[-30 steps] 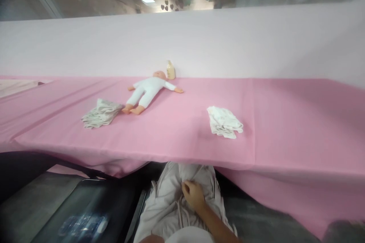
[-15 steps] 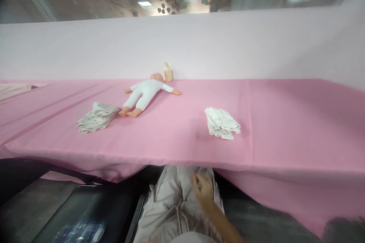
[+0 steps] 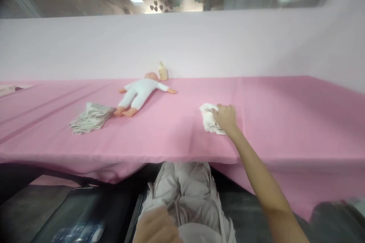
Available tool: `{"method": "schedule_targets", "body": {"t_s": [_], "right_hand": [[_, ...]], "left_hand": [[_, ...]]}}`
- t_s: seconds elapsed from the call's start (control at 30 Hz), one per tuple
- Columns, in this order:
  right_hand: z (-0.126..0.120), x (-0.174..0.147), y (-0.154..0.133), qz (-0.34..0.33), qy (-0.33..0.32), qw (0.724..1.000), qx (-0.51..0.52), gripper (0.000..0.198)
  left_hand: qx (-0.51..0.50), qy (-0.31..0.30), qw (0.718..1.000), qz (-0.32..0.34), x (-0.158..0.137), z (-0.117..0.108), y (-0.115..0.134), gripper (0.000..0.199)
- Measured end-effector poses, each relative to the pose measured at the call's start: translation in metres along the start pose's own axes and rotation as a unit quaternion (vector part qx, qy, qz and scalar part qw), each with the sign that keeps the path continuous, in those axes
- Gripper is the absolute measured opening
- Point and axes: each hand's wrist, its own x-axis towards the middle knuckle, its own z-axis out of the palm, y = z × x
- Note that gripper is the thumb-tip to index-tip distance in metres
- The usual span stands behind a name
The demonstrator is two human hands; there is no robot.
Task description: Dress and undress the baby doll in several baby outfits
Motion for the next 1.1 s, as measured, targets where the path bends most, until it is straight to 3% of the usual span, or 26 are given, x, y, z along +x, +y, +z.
{"method": "schedule_targets", "body": {"t_s": [0.1,0.2,0.27,0.37,0.43,0.53,0.67,0.73,0.8,0.9,0.97,1.03,1.1], "right_hand": [[-0.042,0.013,-0.016,0.037,0.142,0.978,0.147,0.025],[-0.090,0.006,-0.046,-0.023,0.223,0.932,0.285,0.023],[-0.115,-0.009,-0.067,-0.074,0.227,0.906,0.349,0.025],[-0.137,-0.032,-0.090,-0.148,0.148,0.873,0.441,0.027],[-0.143,-0.042,-0.095,-0.182,0.070,0.847,0.495,0.033],[-0.144,-0.047,-0.091,-0.195,-0.069,0.787,0.582,0.047],[-0.138,-0.047,-0.083,-0.162,-0.260,0.663,0.683,0.058],[-0.135,-0.047,-0.081,-0.131,-0.300,0.618,0.715,0.056],[-0.132,-0.046,-0.081,-0.103,-0.307,0.594,0.736,0.047],[-0.128,-0.044,-0.081,-0.096,-0.314,0.585,0.741,0.030],[-0.126,-0.042,-0.083,-0.108,-0.317,0.601,0.726,0.023],[-0.124,-0.041,-0.086,-0.120,-0.291,0.642,0.699,0.022],[-0.121,-0.043,-0.091,-0.127,-0.234,0.704,0.659,0.022]], "left_hand": [[0.003,0.059,0.998,0.032,0.041,-0.004,-0.010,0.016],[-0.037,0.091,0.994,-0.045,0.091,-0.008,-0.025,0.011],[-0.081,0.085,0.988,-0.096,0.116,-0.007,-0.033,0.035],[-0.118,0.079,0.982,-0.128,0.134,-0.005,-0.034,0.067],[-0.133,0.071,0.981,-0.123,0.134,-0.005,-0.029,0.072],[-0.159,0.057,0.980,-0.106,0.129,-0.007,-0.023,0.062],[-0.135,0.075,0.979,-0.134,0.126,-0.012,-0.025,0.045],[-0.120,0.066,0.979,-0.151,0.126,-0.015,-0.027,0.035],[-0.102,0.072,0.981,-0.148,0.125,-0.019,-0.029,0.027],[-0.106,0.111,0.980,-0.124,0.124,-0.024,-0.028,0.030],[-0.154,0.116,0.972,-0.133,0.125,-0.027,-0.028,0.025],[-0.215,0.095,0.959,-0.158,0.126,-0.029,-0.028,0.029],[-0.262,0.069,0.946,-0.180,0.127,-0.029,-0.028,0.037]]}}
